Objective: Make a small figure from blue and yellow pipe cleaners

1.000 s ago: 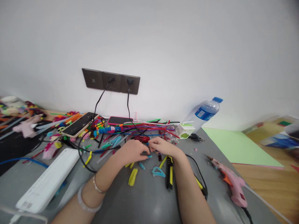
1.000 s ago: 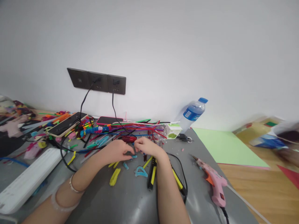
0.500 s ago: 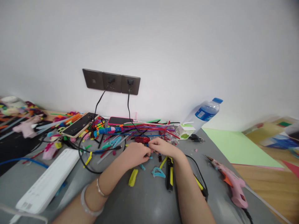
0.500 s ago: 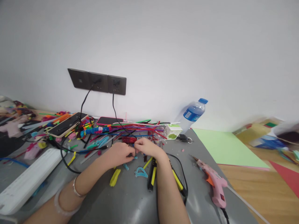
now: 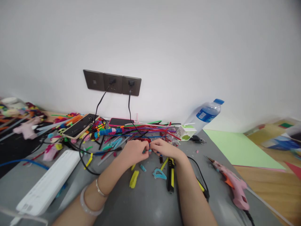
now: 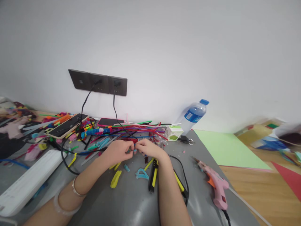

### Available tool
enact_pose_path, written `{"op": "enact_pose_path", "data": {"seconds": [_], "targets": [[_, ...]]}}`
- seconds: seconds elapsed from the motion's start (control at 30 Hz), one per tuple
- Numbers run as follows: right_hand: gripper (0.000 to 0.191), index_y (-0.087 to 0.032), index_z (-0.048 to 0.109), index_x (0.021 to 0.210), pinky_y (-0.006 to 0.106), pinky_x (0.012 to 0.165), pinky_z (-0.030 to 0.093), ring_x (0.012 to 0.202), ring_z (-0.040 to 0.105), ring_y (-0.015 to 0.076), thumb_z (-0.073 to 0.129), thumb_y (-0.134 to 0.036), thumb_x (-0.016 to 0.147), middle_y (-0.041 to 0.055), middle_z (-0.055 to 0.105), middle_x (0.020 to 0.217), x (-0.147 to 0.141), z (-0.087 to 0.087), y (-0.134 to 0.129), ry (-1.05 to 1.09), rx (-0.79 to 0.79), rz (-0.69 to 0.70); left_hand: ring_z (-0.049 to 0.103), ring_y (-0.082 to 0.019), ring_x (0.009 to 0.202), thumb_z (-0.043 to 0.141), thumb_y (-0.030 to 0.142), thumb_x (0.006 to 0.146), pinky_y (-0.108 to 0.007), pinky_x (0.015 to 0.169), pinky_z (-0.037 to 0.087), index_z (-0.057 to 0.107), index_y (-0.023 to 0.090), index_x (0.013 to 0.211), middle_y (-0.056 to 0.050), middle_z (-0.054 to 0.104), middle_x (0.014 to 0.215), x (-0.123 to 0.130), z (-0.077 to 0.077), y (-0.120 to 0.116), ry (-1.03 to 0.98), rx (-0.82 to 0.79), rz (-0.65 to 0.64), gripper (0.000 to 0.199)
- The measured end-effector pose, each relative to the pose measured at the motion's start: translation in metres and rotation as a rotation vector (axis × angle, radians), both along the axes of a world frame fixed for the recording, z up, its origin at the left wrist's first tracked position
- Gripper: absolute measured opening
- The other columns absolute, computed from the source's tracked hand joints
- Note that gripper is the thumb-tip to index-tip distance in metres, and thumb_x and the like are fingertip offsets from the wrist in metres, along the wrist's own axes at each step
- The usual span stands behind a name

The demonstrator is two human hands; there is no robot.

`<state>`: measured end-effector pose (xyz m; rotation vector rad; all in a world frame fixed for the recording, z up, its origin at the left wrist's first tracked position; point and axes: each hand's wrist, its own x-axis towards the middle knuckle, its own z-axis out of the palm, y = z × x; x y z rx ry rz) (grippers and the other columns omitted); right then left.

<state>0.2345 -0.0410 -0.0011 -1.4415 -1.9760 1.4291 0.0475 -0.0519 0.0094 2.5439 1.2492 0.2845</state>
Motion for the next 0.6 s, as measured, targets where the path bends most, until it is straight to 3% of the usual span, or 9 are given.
{"op": "enact_pose_path", "data": {"seconds": [0.13,0.33,0.47,0.6], "targets": [[0.02,-0.017,0.056,0.069,0.022,0.047,0.033,0.047,0.039,0.0088,0.049,-0.03,0.081,-0.0055,0.042,0.053,-0.001,0.006,-0.003,0.104,-0.057,0.025,0.066,-0.021,0.07,0.056,0.028,0.082,-0.027,0.06,0.039,0.065,0.023,0.092,-0.002,0.07,0.072,-0.002,0.001,0.002,-0.051,0.008,0.069,0.015],[0.018,-0.018,0.053,0.075,0.02,0.044,0.027,0.045,0.029,0.0067,0.056,-0.034,0.083,-0.0084,0.037,0.053,-0.005,0.008,-0.006,0.304,-0.102,-0.003,0.056,-0.016,0.058,0.054,0.024,0.082,-0.025,0.054,0.03,0.063,0.023,0.089,0.003,0.059,0.062,-0.011,0.004,0.008,-0.175,0.005,0.051,0.011],[0.025,-0.018,0.054,0.077,0.02,0.044,0.024,0.048,0.025,0.0072,0.055,-0.04,0.089,-0.0081,0.033,0.055,-0.004,0.006,-0.005,0.45,-0.085,-0.039,0.049,-0.013,0.056,0.057,0.025,0.082,-0.023,0.054,0.031,0.062,0.023,0.088,0.006,0.052,0.059,-0.017,0.008,0.013,-0.406,-0.054,0.042,0.008],[0.027,-0.017,0.058,0.081,0.021,0.045,0.023,0.049,0.025,0.0075,0.056,-0.042,0.091,-0.0077,0.032,0.056,-0.004,0.005,-0.004,0.541,-0.055,-0.02,0.053,-0.012,0.059,0.06,0.025,0.081,-0.021,0.056,0.038,0.063,0.019,0.083,0.003,0.06,0.065,-0.017,0.009,0.017,-0.707,-0.232,0.015,0.007]]}}
